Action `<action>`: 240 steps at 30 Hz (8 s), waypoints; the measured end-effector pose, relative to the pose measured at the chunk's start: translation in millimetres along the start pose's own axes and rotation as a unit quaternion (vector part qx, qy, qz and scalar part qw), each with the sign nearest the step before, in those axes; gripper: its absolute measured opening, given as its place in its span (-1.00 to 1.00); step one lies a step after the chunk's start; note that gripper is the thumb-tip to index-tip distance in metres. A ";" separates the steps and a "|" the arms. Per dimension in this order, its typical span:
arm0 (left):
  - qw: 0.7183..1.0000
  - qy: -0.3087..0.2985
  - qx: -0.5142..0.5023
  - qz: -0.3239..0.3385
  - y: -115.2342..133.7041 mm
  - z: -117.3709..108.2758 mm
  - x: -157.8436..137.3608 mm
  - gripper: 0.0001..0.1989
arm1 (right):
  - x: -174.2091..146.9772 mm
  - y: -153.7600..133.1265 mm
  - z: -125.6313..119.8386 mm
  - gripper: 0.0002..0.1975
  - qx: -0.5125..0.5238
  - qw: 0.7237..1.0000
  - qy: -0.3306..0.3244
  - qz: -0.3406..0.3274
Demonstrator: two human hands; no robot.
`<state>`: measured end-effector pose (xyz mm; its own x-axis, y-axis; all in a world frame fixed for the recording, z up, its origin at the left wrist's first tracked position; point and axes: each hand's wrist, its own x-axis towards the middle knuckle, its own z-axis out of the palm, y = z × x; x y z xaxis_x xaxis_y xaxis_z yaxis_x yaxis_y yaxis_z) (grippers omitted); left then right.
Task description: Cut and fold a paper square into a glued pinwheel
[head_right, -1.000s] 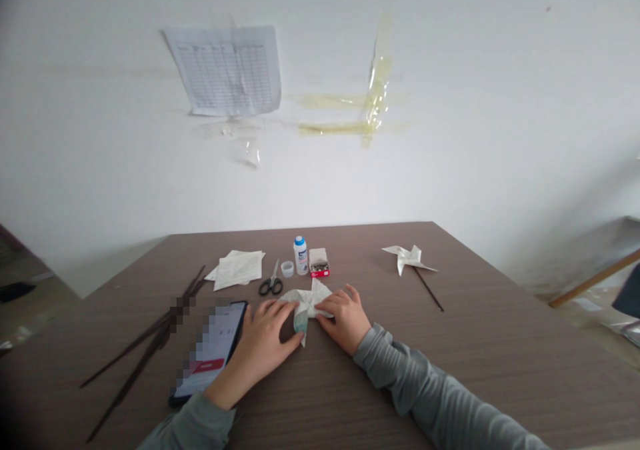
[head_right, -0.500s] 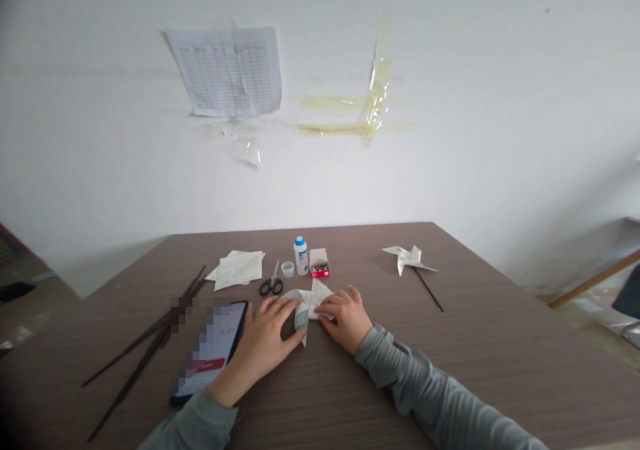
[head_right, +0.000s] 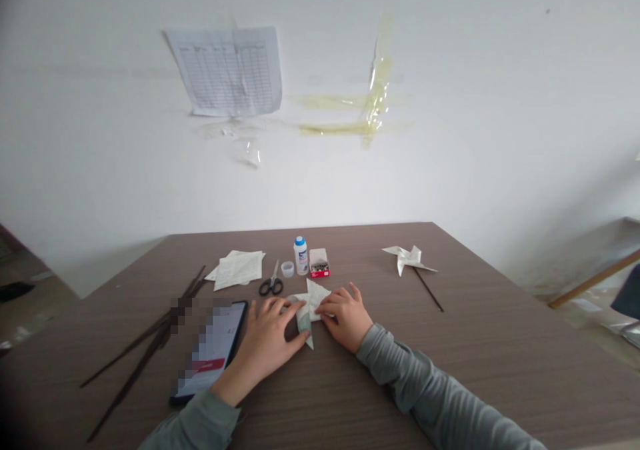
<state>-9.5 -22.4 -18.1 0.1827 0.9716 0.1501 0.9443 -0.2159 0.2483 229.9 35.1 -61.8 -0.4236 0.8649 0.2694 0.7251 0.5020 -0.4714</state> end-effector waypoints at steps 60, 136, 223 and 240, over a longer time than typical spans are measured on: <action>0.999 -0.029 0.007 -0.021 11.8 0.4 7.3 -0.42 | -3.2 -2.2 7.6 -0.54 -0.078 0.997 -0.027 0.003; 0.997 -0.066 -0.001 -0.029 12.5 -4.8 7.4 -0.46 | -4.0 6.8 6.6 -0.63 -0.029 1.000 -0.001 0.006; 0.999 -0.012 -0.010 -0.044 3.3 11.1 5.8 -0.24 | -5.8 8.2 8.4 -0.71 -0.034 0.999 0.026 0.020; 0.999 -0.029 -0.022 -0.041 11.3 0.7 7.5 -0.45 | -5.6 -1.6 4.0 -0.65 -0.061 0.998 0.012 0.003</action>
<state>2.7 -17.5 -14.9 0.1229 0.9898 0.0720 0.9443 -0.1390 0.2984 228.9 29.5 -65.9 -0.4081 0.8666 0.2873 0.7887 0.4931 -0.3670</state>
